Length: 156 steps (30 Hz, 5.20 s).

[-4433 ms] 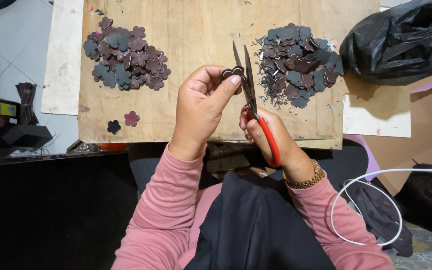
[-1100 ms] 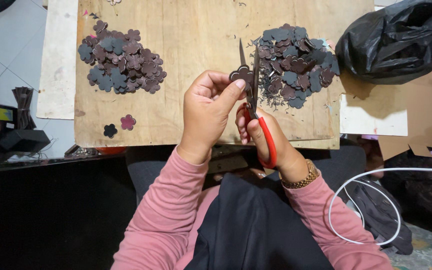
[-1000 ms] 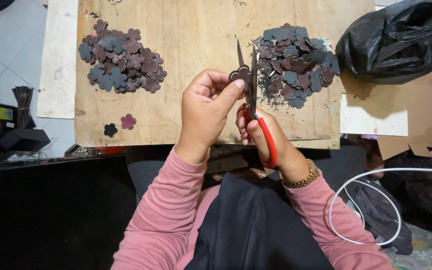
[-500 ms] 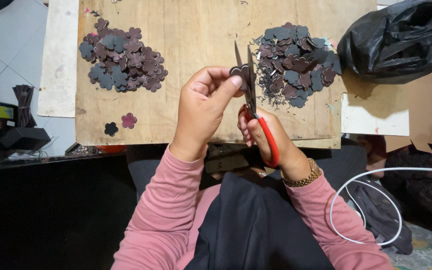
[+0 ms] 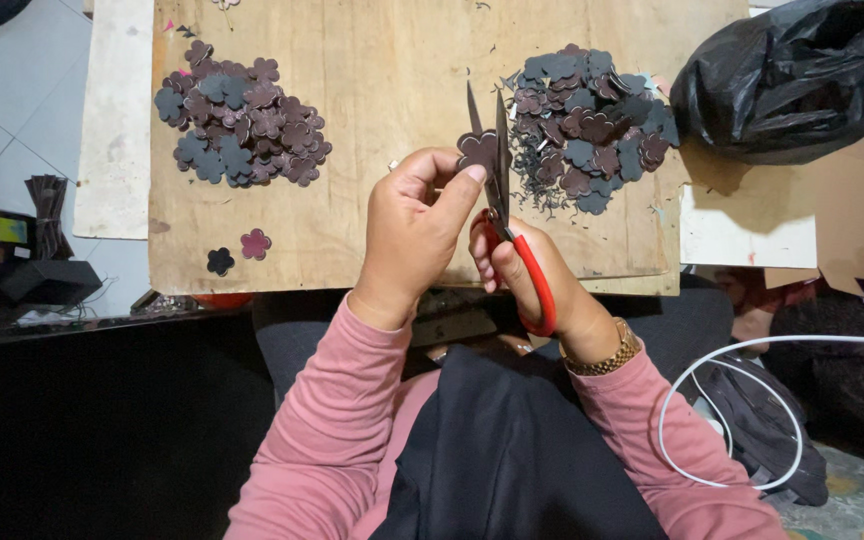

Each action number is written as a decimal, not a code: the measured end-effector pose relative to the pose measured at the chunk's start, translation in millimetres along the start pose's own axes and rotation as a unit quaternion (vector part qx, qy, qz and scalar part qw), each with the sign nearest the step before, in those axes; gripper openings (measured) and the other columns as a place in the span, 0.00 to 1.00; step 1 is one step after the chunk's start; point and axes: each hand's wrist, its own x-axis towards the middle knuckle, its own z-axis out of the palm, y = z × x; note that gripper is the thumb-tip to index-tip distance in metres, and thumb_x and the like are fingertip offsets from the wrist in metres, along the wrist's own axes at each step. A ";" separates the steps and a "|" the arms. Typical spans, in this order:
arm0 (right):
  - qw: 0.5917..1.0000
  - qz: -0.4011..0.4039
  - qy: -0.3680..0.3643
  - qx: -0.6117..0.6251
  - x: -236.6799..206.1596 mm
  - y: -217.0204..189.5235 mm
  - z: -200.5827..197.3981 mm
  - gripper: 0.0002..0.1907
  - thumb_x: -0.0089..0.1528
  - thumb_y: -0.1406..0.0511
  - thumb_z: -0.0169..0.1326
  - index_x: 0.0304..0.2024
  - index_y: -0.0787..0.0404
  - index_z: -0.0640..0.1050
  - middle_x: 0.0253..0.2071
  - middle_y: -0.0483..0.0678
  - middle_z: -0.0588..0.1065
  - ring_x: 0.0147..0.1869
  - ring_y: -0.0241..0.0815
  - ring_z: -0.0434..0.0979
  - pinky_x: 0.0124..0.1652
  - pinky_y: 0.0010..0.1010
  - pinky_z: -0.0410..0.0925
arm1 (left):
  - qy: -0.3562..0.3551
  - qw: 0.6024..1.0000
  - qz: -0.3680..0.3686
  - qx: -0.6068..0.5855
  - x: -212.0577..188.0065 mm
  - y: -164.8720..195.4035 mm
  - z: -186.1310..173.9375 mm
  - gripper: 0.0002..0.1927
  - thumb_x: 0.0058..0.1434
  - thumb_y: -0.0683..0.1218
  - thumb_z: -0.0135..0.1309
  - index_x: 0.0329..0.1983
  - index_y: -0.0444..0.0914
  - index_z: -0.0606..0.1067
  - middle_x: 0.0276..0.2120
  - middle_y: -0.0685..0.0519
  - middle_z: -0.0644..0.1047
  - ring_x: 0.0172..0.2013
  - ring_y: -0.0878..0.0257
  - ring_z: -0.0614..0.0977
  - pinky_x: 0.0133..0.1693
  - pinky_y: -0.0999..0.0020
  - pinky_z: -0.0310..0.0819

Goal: The person uses red-handled scissors to trim the edges of small, dark, flower-shaped fabric pieces. They hold each piece in the left hand and carefully cut along the perimeter with the right hand, then place the finished piece onto a pile on the wooden table.

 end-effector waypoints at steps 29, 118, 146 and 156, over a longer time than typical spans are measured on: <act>0.997 0.029 -0.068 -0.018 0.9 -0.9 -9.8 0.32 0.67 0.44 0.47 0.57 0.65 0.68 0.44 0.43 0.71 0.42 0.33 0.70 0.42 0.26 0.70 | 0.011 0.998 -0.024 -0.057 16.1 -8.5 -29.5 0.03 0.67 0.40 0.53 0.41 0.35 0.78 0.31 0.62 0.75 0.32 0.76 0.71 0.36 0.79 0.67; 0.991 0.031 -0.086 -0.095 2.6 -36.8 -16.2 0.35 0.63 0.35 0.48 0.40 0.60 0.71 0.31 0.39 0.67 0.33 0.29 0.66 0.33 0.22 0.64 | -0.047 0.993 -0.092 -0.048 9.5 45.9 -29.5 0.03 0.64 0.38 0.60 0.37 0.32 0.77 0.30 0.53 0.81 0.31 0.70 0.81 0.36 0.77 0.76; 0.993 0.004 -0.050 -0.110 4.2 6.2 -5.2 0.37 0.64 0.35 0.46 0.43 0.62 0.71 0.35 0.41 0.68 0.36 0.30 0.67 0.36 0.23 0.66 | -0.051 0.993 -0.079 -0.065 1.8 -6.5 -34.0 0.02 0.66 0.37 0.58 0.40 0.32 0.77 0.32 0.57 0.79 0.32 0.73 0.78 0.37 0.78 0.73; 0.996 0.017 0.090 0.002 8.6 22.3 -2.9 0.19 0.71 0.54 0.52 0.45 0.65 0.74 0.34 0.46 0.72 0.36 0.34 0.71 0.38 0.27 0.67 | -0.024 0.989 -0.049 -0.135 4.1 -8.4 -27.6 0.05 0.66 0.38 0.61 0.43 0.32 0.79 0.33 0.57 0.78 0.35 0.72 0.76 0.40 0.76 0.71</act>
